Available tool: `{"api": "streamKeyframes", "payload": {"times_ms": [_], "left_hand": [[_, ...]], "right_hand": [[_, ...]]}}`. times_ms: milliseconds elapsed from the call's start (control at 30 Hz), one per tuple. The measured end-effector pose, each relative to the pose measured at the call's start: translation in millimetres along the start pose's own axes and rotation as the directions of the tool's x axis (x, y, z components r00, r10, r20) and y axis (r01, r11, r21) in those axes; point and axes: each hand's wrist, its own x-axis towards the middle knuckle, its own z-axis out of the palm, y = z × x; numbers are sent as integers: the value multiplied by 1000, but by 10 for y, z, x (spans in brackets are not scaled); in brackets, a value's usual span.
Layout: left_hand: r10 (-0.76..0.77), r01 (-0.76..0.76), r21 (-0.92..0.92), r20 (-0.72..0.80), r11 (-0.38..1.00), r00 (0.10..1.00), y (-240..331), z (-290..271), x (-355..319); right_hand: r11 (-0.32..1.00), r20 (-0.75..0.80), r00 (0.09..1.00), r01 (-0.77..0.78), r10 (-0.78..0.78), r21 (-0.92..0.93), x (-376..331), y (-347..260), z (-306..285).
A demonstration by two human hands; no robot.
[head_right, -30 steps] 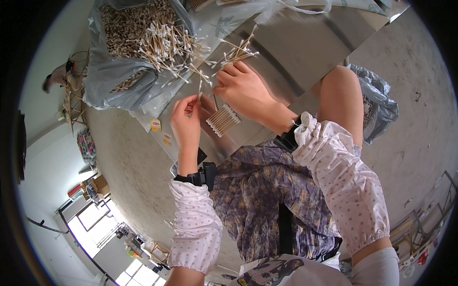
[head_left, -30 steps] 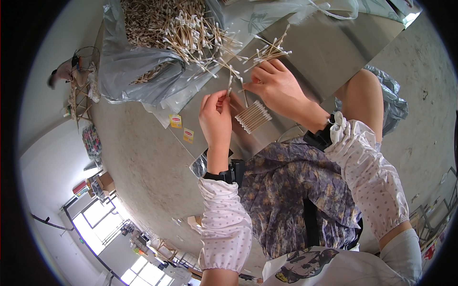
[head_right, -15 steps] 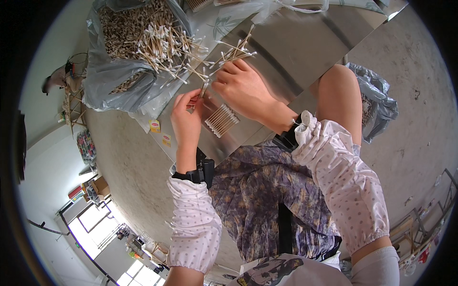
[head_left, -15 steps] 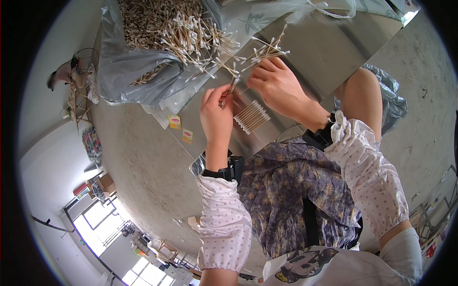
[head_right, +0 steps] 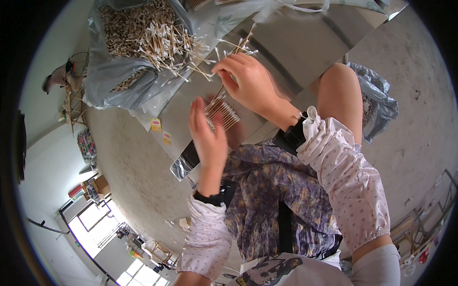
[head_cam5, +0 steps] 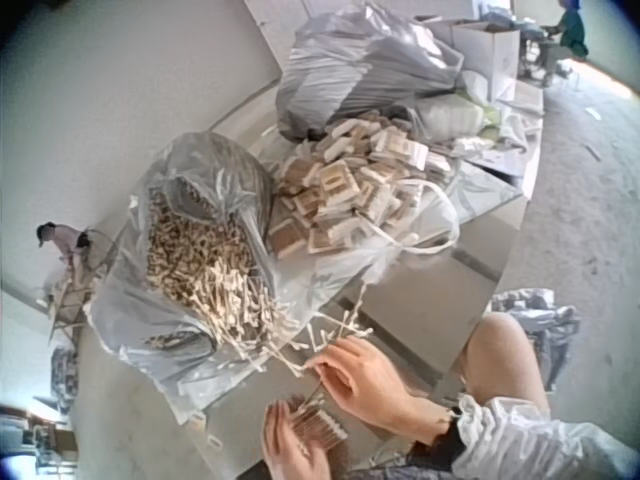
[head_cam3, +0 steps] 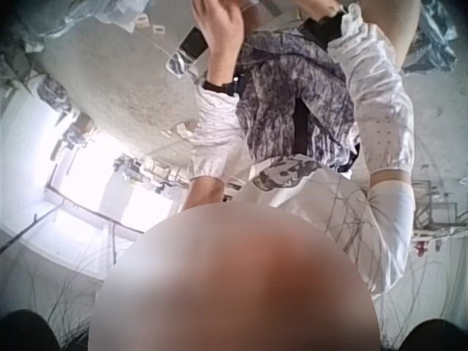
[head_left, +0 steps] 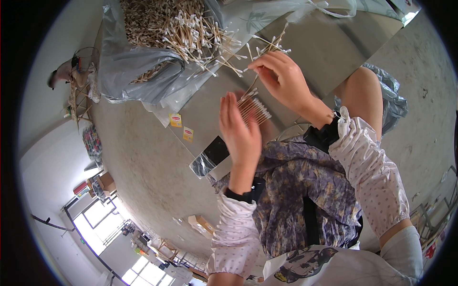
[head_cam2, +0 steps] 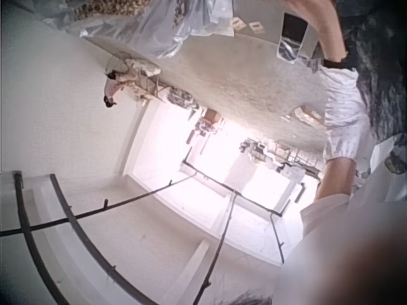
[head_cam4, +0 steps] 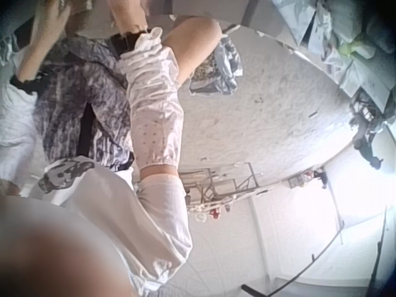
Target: Aligning wooden sticks and placing them into small paper or plastic sleeves for packaging.
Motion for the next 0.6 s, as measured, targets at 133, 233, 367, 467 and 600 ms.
{"api": "streamKeyframes", "payload": {"times_ms": [133, 233, 367, 467, 600], "left_hand": [[-30, 16, 232, 54, 973, 998, 129, 246, -137], [-30, 24, 275, 21, 961, 999, 62, 368, -28], [-42, 29, 352, 30, 936, 999, -59, 348, 245], [-43, 24, 376, 42, 926, 998, -75, 363, 211], [-15, 7, 390, 19, 921, 1000, 23, 394, 41]], "right_hand": [[995, -26, 997, -69, 71, 77, -5, -57, 86], [1000, 21, 1000, -1, 0, 18, -36, -56, 62], [1000, 29, 999, 28, -29, 8, -33, -103, 50], [1000, 34, 999, -13, 12, 10, -67, -77, 33], [997, 4, 999, 32, -32, -68, -57, -8, 19]]}}
